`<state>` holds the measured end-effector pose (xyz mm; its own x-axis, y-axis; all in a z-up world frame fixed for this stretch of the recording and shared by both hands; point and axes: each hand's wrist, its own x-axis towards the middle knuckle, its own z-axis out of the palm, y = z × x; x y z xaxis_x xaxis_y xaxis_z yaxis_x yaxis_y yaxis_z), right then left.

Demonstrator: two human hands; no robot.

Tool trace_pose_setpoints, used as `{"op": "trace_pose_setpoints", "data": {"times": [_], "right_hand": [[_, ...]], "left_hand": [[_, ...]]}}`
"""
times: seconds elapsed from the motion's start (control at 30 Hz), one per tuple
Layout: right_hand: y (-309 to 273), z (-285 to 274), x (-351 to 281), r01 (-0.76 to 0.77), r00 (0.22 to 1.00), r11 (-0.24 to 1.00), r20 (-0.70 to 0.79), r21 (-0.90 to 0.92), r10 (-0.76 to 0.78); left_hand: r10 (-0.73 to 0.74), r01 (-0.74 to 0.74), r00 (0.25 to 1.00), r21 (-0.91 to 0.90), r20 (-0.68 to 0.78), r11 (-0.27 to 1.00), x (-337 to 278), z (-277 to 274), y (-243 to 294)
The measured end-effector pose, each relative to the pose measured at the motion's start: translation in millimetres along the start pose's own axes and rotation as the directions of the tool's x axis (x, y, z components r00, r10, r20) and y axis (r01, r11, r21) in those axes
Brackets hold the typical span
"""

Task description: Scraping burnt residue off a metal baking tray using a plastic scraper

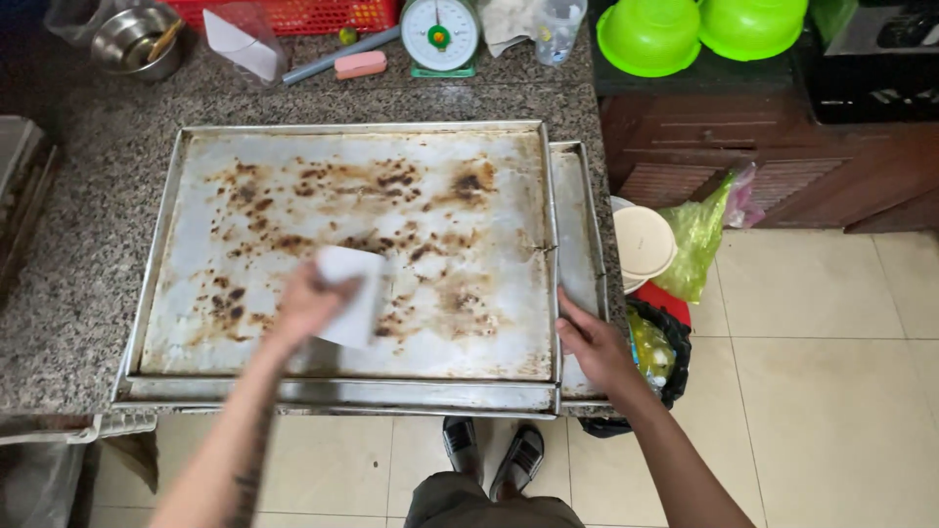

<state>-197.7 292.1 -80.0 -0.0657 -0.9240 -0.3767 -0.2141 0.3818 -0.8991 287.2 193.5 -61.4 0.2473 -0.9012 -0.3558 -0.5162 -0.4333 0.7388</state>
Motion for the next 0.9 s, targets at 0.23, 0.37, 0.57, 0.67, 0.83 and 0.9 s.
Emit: {"op": "trace_pose_setpoints", "data": {"times": [0.23, 0.37, 0.57, 0.67, 0.83, 0.9], "right_hand": [[-4, 8, 0, -0.035, 0.999, 0.999, -0.038, 0.032, 0.036], [40, 5, 18, 0.014, 0.999, 0.999, -0.038, 0.05, -0.013], [37, 2, 18, 0.009, 0.999, 0.999, -0.047, -0.034, -0.01], [18, 4, 9, 0.002, 0.999, 0.999, -0.045, -0.04, -0.004], [4, 5, 3, 0.003, 0.999, 1.0, -0.035, -0.029, -0.004], [5, 4, 4, -0.007, 0.999, 0.999, -0.033, -0.033, 0.006]], "left_hand": [[0.134, -0.124, 0.989, 0.147, -0.06, 0.981, 24, 7, 21], [0.031, -0.089, 0.977, 0.272, 0.209, 0.958, -88, 91, 131], [0.082, -0.164, 0.947, 0.25, 0.31, 0.954, -48, 86, 115], [0.016, -0.031, 0.997, 0.228, 0.069, 0.973, 59, -19, 25], [0.102, -0.046, 0.963, 0.224, -0.249, 0.974, 171, -105, -85], [0.035, 0.008, 0.989, 0.291, -0.141, 0.957, 158, -59, -39]]}}
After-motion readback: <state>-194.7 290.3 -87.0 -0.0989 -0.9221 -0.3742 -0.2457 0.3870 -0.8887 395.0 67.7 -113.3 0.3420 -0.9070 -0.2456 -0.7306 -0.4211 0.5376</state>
